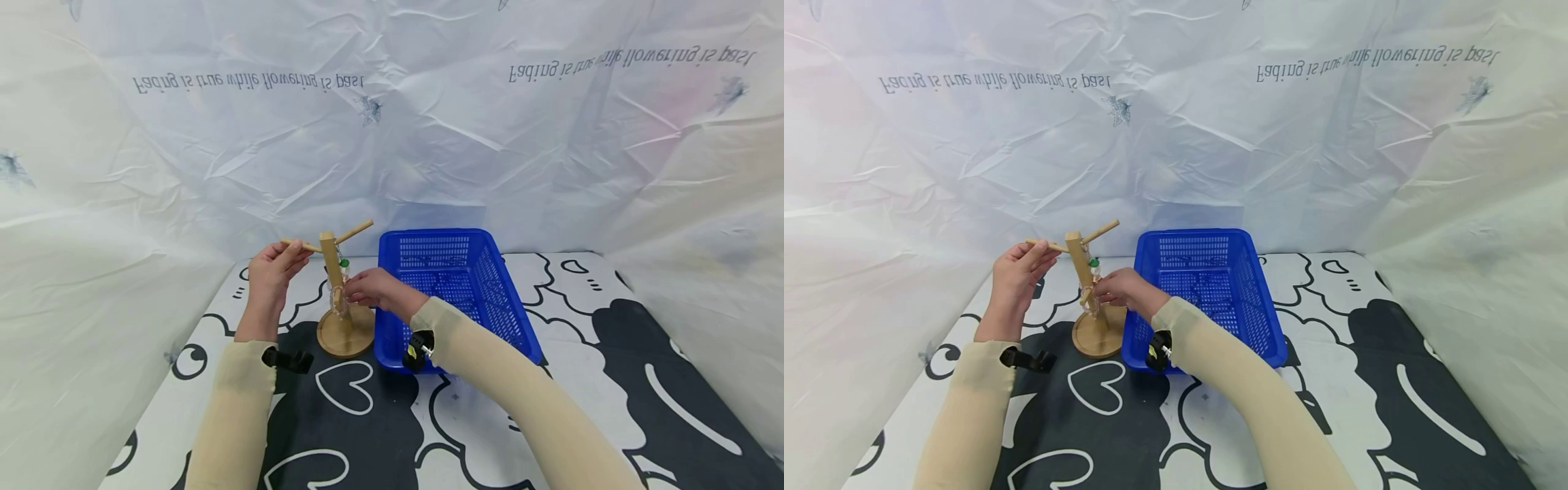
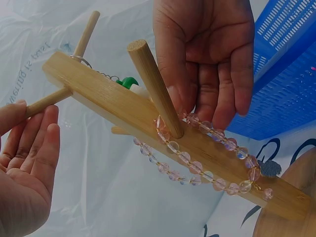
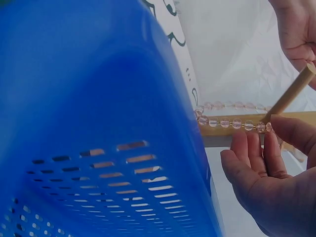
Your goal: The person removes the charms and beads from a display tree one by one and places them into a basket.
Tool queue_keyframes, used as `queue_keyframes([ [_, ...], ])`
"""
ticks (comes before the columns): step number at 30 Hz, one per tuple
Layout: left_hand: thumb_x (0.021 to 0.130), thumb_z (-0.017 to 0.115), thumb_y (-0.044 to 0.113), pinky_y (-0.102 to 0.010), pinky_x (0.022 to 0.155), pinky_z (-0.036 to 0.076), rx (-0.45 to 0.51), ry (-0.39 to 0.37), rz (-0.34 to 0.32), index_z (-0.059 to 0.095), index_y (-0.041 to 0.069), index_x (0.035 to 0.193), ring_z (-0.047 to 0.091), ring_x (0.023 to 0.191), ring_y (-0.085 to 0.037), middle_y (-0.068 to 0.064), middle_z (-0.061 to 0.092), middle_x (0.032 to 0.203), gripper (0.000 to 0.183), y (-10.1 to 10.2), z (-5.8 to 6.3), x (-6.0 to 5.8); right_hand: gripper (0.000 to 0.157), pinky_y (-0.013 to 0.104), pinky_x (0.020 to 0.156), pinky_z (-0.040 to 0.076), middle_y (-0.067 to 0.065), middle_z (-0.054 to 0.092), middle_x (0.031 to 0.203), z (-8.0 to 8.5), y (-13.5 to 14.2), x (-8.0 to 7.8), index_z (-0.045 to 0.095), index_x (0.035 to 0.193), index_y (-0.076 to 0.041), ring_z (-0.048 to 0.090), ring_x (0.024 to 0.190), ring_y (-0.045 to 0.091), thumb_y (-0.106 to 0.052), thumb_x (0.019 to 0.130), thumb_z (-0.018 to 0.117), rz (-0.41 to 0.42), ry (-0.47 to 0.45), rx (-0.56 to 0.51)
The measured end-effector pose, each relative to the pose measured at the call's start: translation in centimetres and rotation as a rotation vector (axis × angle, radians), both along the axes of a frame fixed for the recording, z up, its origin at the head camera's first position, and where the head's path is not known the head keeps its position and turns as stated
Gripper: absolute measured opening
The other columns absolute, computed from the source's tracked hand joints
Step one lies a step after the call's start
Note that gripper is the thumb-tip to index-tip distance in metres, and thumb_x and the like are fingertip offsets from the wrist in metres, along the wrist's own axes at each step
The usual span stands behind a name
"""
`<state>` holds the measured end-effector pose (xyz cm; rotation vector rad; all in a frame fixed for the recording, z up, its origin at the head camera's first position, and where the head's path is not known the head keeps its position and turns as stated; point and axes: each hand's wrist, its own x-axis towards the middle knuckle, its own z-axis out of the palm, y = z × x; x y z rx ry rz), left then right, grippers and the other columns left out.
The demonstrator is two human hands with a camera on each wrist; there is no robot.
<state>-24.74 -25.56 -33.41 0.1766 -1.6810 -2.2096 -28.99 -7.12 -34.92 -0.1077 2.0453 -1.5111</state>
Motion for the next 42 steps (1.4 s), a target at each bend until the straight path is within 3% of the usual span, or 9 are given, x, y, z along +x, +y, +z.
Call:
queue_keyframes([
  [15,0.100,0.067,0.013,-0.015,0.079,0.062,-0.007,0.003,0.002,0.071,0.020,0.084,0.076,0.079,-0.001,0.012,0.077,0.080,0.018,0.18,-0.14,-0.15,0.030,0.039,0.106,0.058,0.018,0.070,0.129,-0.23,0.35,0.19,0.068,0.125,-0.001,0.069,0.117,0.028,-0.012,0.097,0.068,0.009,0.013,0.005],
  [24,0.099,0.068,0.012,-0.015,0.078,0.062,-0.005,0.025,0.008,0.071,0.019,0.082,0.076,0.077,-0.002,0.011,0.077,0.079,0.019,0.20,-0.21,-0.11,0.029,0.034,0.096,0.062,0.018,0.073,0.123,-0.29,0.63,0.24,0.069,0.126,-0.002,0.071,0.099,0.020,-0.012,0.098,0.067,0.024,0.015,-0.011],
  [38,0.098,0.070,0.014,-0.015,0.080,0.062,-0.014,0.031,0.020,0.072,0.015,0.088,0.076,0.079,-0.002,0.011,0.077,0.080,0.011,0.16,-0.16,-0.24,0.033,0.034,0.097,0.062,0.019,0.074,0.123,-0.38,0.71,0.08,0.069,0.127,-0.001,0.071,0.118,0.031,-0.014,0.097,0.071,0.015,-0.004,-0.034],
  [42,0.098,0.070,0.014,-0.015,0.080,0.062,-0.020,0.027,0.026,0.071,0.016,0.088,0.076,0.079,-0.001,0.012,0.077,0.080,0.011,0.12,-0.16,-0.21,0.031,0.034,0.094,0.063,0.018,0.075,0.120,-0.33,0.85,0.26,0.071,0.124,-0.001,0.074,0.102,0.024,-0.014,0.096,0.072,0.010,-0.001,-0.042],
])
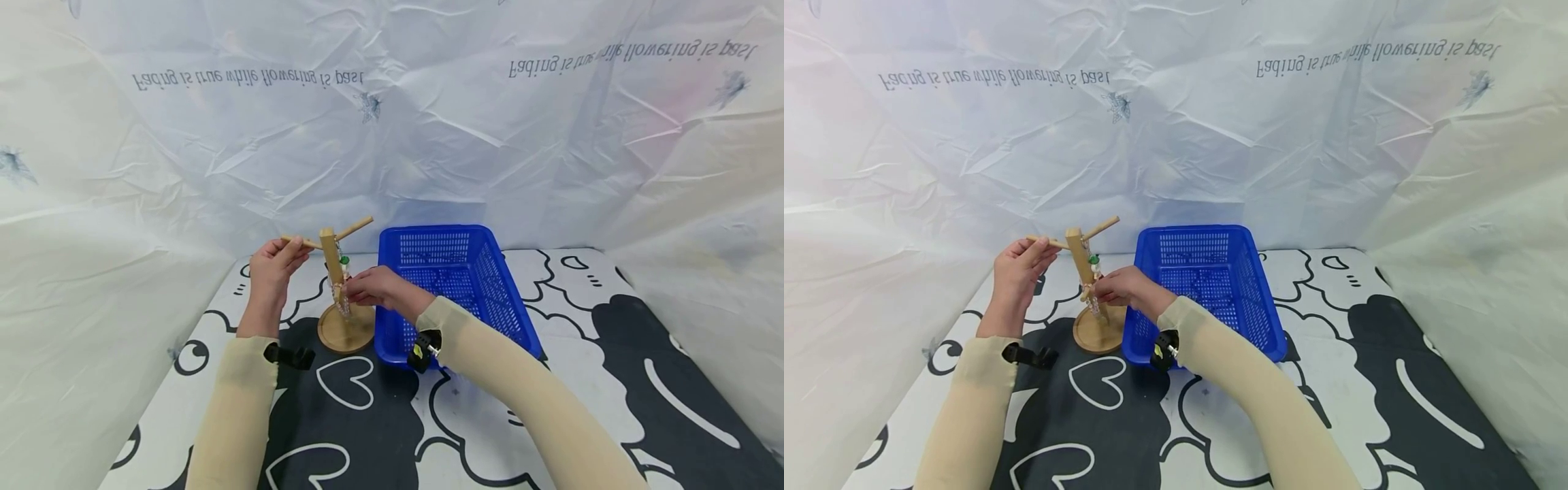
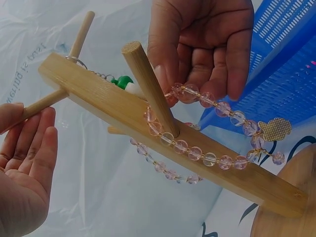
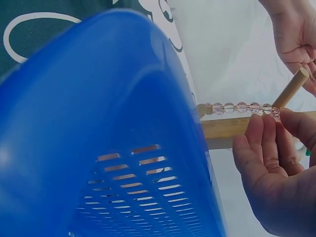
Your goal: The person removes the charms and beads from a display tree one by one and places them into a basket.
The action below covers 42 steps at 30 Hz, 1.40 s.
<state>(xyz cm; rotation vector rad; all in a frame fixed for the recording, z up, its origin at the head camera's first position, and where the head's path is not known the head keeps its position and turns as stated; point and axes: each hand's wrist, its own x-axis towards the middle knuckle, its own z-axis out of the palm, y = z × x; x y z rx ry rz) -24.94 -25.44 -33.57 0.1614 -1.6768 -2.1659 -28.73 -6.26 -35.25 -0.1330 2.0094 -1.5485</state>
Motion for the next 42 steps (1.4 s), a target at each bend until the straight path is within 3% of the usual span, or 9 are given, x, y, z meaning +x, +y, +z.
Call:
queue_keyframes([
  [4,0.098,0.070,0.014,-0.015,0.080,0.062,0.005,0.004,0.006,0.071,0.017,0.088,0.076,0.079,-0.001,0.012,0.077,0.080,0.011,0.1,0.0,0.1,0.030,0.033,0.092,0.064,0.018,0.076,0.117,0.1,0.1,0.1,0.072,0.122,-0.001,0.072,0.089,0.017,-0.014,0.095,0.073,-0.001,0.004,-0.007],
  [23,0.098,0.071,0.016,-0.015,0.080,0.062,-0.004,0.015,-0.010,0.072,0.015,0.090,0.075,0.079,-0.001,0.012,0.077,0.080,0.008,0.1,0.1,0.3,0.026,0.032,0.090,0.065,0.015,0.078,0.109,1.3,0.4,1.1,0.074,0.118,-0.002,0.070,0.081,0.014,-0.015,0.096,0.073,0.041,0.008,-0.006],
  [42,0.098,0.070,0.015,-0.015,0.079,0.062,-0.007,0.010,0.002,0.072,0.016,0.088,0.075,0.079,-0.001,0.012,0.077,0.080,0.010,0.2,0.1,0.3,0.025,0.027,0.083,0.065,0.001,0.072,0.084,1.7,1.0,1.8,0.073,0.117,0.000,0.069,0.077,0.012,-0.011,0.095,0.073,0.085,-0.006,-0.049],
])
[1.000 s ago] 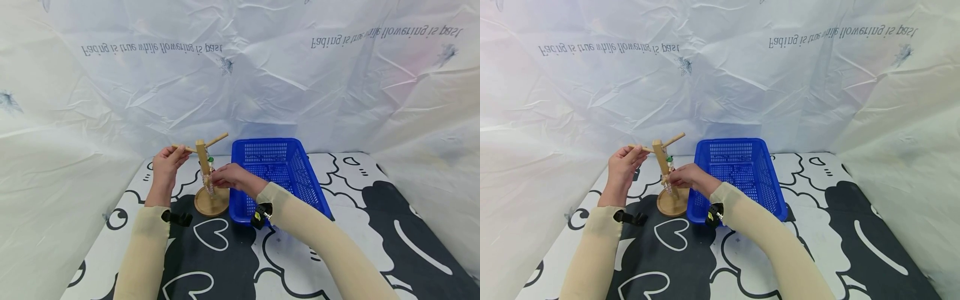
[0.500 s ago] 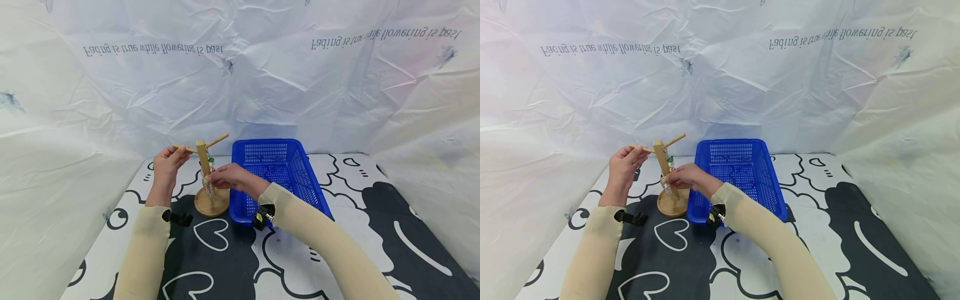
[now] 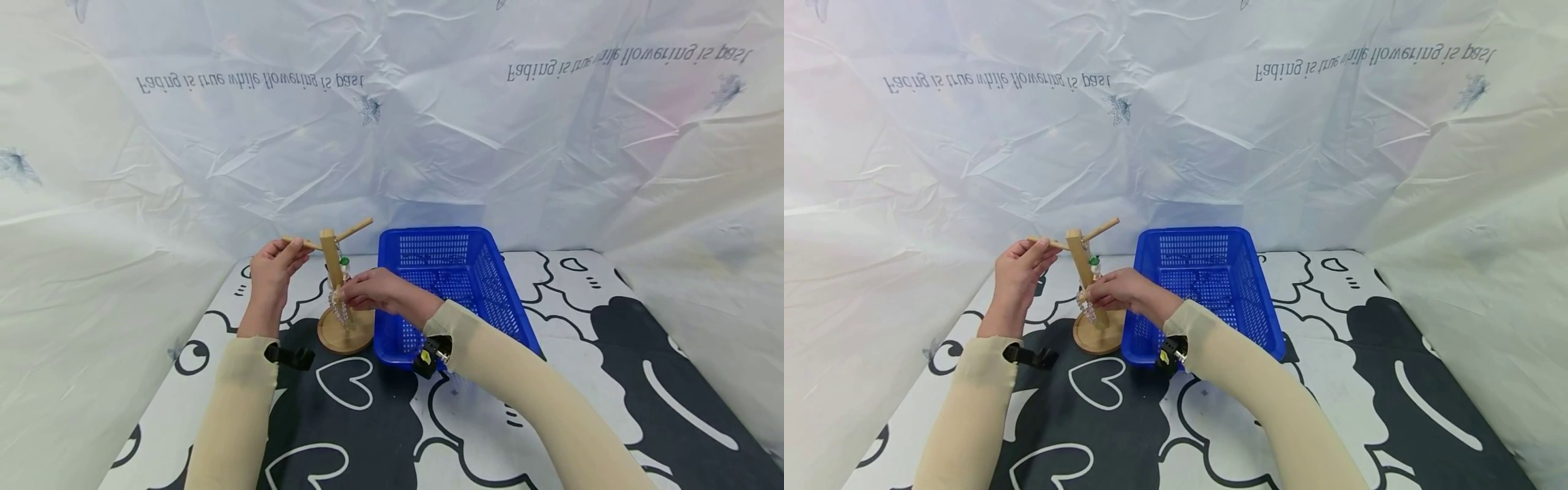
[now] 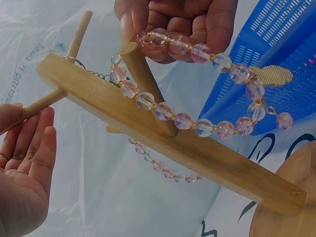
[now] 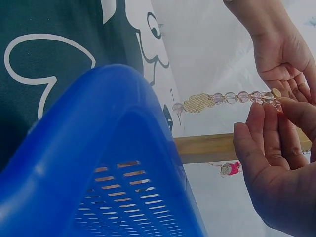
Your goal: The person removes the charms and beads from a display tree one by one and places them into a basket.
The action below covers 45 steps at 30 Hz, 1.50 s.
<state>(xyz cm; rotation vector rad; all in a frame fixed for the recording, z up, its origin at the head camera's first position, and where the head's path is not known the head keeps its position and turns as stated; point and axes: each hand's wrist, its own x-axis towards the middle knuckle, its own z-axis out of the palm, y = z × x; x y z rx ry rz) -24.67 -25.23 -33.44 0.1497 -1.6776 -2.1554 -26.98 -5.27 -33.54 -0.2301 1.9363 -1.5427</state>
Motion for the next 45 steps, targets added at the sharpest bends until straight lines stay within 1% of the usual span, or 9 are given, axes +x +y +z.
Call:
queue_keyframes([
  [6,0.098,0.071,0.016,-0.015,0.079,0.062,0.002,0.000,-0.001,0.072,0.013,0.091,0.076,0.079,-0.001,0.012,0.077,0.080,0.008,0.0,0.0,0.0,0.022,0.030,0.085,0.065,0.001,0.073,0.083,0.0,0.1,0.1,0.074,0.113,0.000,0.069,0.077,0.013,-0.012,0.094,0.074,0.007,0.003,0.002],
  [14,0.099,0.069,0.014,-0.014,0.078,0.062,-0.001,-0.010,-0.001,0.070,0.019,0.085,0.075,0.078,-0.001,0.012,0.076,0.079,0.015,-0.1,0.1,0.1,0.024,0.027,0.082,0.065,0.001,0.072,0.084,0.2,0.2,0.2,0.074,0.114,0.001,0.068,0.075,0.011,-0.012,0.094,0.074,0.034,0.007,-0.007],
  [18,0.099,0.069,0.015,-0.014,0.079,0.062,-0.009,-0.014,0.005,0.070,0.018,0.087,0.075,0.079,-0.001,0.013,0.076,0.079,0.012,-0.1,0.0,0.0,0.025,0.028,0.083,0.065,0.000,0.072,0.084,0.3,0.2,0.2,0.073,0.116,0.001,0.068,0.076,0.011,-0.014,0.096,0.073,0.065,0.016,-0.009],
  [25,0.099,0.069,0.016,-0.014,0.080,0.062,-0.006,-0.013,-0.008,0.070,0.017,0.090,0.075,0.079,-0.001,0.013,0.076,0.081,0.009,-0.2,0.0,-0.1,0.024,0.035,0.095,0.063,0.001,0.072,0.086,0.6,0.0,0.1,0.073,0.115,0.000,0.069,0.082,0.013,-0.014,0.096,0.073,0.097,-0.006,-0.002],
  [30,0.099,0.068,0.014,-0.014,0.079,0.062,0.004,-0.008,-0.016,0.070,0.015,0.090,0.075,0.079,-0.001,0.012,0.077,0.081,0.010,-0.1,0.1,-0.1,0.023,0.030,0.089,0.065,0.000,0.070,0.086,1.1,0.0,0.2,0.073,0.115,0.001,0.068,0.080,0.012,-0.012,0.097,0.071,0.123,0.004,0.007],
  [36,0.099,0.069,0.015,-0.014,0.079,0.062,-0.002,-0.006,-0.011,0.071,0.015,0.091,0.075,0.079,-0.001,0.012,0.076,0.081,0.008,-0.1,0.2,-0.2,0.018,0.039,0.102,0.061,0.000,0.070,0.084,2.0,0.2,0.3,0.072,0.110,0.001,0.067,0.077,0.010,-0.011,0.098,0.069,0.153,0.007,0.003],
  [38,0.099,0.068,0.016,-0.014,0.079,0.062,-0.004,-0.001,-0.015,0.071,0.016,0.091,0.075,0.079,-0.001,0.013,0.076,0.080,0.009,-0.1,0.1,-0.2,0.016,0.036,0.099,0.062,-0.001,0.069,0.083,2.3,0.3,0.2,0.072,0.109,0.001,0.067,0.076,0.009,-0.010,0.098,0.068,0.160,0.008,-0.005],
  [43,0.100,0.068,0.015,-0.015,0.079,0.062,-0.006,0.018,-0.021,0.071,0.016,0.090,0.075,0.079,-0.001,0.013,0.076,0.079,0.010,-0.1,0.1,-0.2,0.010,0.021,0.076,0.062,0.000,0.069,0.082,3.3,0.9,0.0,0.071,0.105,-0.001,0.066,0.074,0.009,-0.007,0.098,0.065,0.163,0.013,-0.044],
  [45,0.099,0.068,0.015,-0.015,0.079,0.062,-0.004,0.021,-0.025,0.071,0.014,0.091,0.075,0.079,-0.002,0.013,0.077,0.079,0.009,-0.1,0.1,-0.2,0.007,0.020,0.074,0.062,0.000,0.068,0.082,3.6,1.2,-0.2,0.070,0.101,-0.002,0.065,0.074,0.010,-0.006,0.098,0.065,0.161,0.018,-0.057],
])
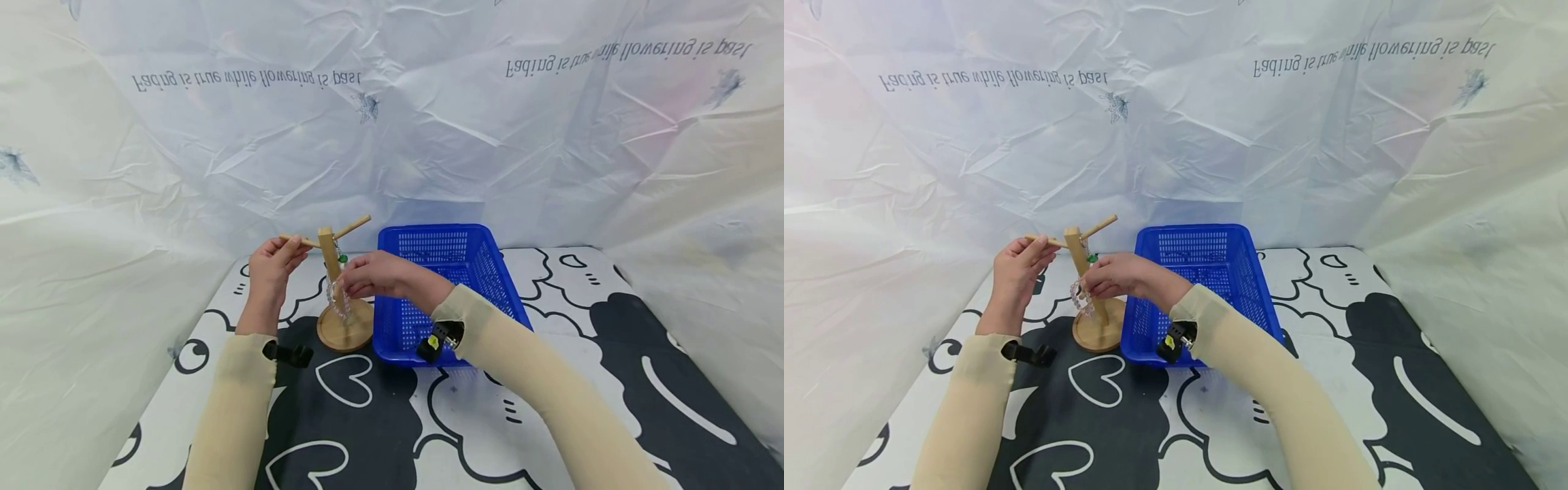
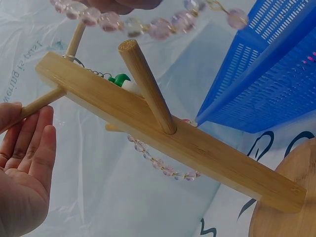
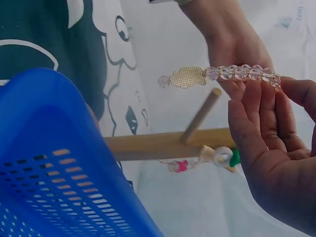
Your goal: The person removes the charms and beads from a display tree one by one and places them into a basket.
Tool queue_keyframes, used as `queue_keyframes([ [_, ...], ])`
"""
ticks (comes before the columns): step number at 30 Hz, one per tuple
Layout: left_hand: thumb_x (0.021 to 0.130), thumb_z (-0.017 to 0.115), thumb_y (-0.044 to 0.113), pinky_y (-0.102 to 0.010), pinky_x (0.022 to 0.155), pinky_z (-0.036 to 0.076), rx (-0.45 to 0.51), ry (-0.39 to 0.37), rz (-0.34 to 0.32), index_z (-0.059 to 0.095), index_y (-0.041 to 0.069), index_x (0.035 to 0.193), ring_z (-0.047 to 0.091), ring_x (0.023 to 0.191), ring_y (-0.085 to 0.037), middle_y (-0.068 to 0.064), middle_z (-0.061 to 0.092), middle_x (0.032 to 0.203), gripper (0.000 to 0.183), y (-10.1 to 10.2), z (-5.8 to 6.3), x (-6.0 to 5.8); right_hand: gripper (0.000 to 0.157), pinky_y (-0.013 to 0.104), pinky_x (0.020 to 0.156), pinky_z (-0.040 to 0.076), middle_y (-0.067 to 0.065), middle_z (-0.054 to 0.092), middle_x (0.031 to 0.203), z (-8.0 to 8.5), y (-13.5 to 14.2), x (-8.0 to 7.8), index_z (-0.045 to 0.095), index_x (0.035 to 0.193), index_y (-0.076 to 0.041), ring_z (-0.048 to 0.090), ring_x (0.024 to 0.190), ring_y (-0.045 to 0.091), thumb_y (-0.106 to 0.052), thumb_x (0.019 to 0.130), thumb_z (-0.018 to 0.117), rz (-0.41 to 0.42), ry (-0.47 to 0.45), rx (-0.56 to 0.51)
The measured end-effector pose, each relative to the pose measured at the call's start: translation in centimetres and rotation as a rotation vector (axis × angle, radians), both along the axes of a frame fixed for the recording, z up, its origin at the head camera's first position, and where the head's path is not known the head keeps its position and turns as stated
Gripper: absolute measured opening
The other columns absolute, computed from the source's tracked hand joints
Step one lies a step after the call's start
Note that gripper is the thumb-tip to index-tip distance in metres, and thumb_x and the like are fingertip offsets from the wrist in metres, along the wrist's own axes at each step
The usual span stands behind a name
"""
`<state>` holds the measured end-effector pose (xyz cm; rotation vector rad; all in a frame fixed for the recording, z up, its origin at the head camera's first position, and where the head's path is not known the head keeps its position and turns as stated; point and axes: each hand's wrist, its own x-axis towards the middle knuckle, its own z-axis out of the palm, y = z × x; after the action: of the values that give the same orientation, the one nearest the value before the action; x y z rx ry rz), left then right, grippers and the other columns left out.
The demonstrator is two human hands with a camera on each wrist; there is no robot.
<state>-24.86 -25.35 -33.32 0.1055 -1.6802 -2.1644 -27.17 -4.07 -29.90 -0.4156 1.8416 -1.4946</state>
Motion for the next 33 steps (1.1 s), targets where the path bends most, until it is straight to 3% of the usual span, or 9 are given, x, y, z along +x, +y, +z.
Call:
queue_keyframes([
  [6,0.100,0.067,0.015,-0.015,0.079,0.062,0.009,-0.013,-0.005,0.070,0.018,0.089,0.075,0.080,-0.002,0.012,0.076,0.081,0.012,0.0,0.1,-0.1,0.005,0.025,0.085,0.063,0.001,0.068,0.087,0.9,1.2,-0.8,0.069,0.100,-0.005,0.066,0.078,0.011,-0.008,0.098,0.065,-0.016,0.037,0.010],
  [17,0.100,0.067,0.013,-0.014,0.079,0.062,0.022,-0.037,0.003,0.070,0.016,0.089,0.075,0.079,-0.001,0.011,0.076,0.081,0.011,-0.1,0.1,-0.1,0.005,0.027,0.089,0.060,0.001,0.067,0.090,1.4,4.2,-2.9,0.065,0.103,-0.004,0.066,0.083,0.011,-0.008,0.100,0.062,-0.067,0.072,0.007],
  [21,0.099,0.068,0.014,-0.015,0.079,0.062,0.019,-0.040,0.016,0.069,0.016,0.089,0.075,0.079,-0.002,0.011,0.076,0.081,0.011,0.1,0.1,-0.1,0.008,0.032,0.097,0.060,0.003,0.067,0.095,1.0,5.5,-3.8,0.064,0.105,-0.003,0.067,0.084,0.011,-0.008,0.101,0.060,-0.112,0.084,0.014],
  [27,0.098,0.070,0.016,-0.014,0.080,0.062,0.012,-0.030,0.010,0.070,0.017,0.089,0.075,0.079,-0.001,0.012,0.076,0.081,0.010,0.1,0.1,-0.1,0.020,0.041,0.111,0.054,0.010,0.066,0.117,-0.2,7.0,-4.8,0.064,0.118,0.000,0.067,0.098,0.013,-0.008,0.100,0.061,-0.171,0.128,0.074],
  [33,0.098,0.071,0.018,-0.015,0.080,0.062,0.014,-0.027,0.003,0.070,0.017,0.089,0.075,0.080,-0.001,0.012,0.076,0.081,0.009,0.1,0.1,0.1,0.034,0.043,0.115,0.052,0.016,0.063,0.130,-1.8,8.1,-5.7,0.059,0.134,0.005,0.065,0.110,0.019,-0.009,0.103,0.059,-0.237,0.115,0.101],
])
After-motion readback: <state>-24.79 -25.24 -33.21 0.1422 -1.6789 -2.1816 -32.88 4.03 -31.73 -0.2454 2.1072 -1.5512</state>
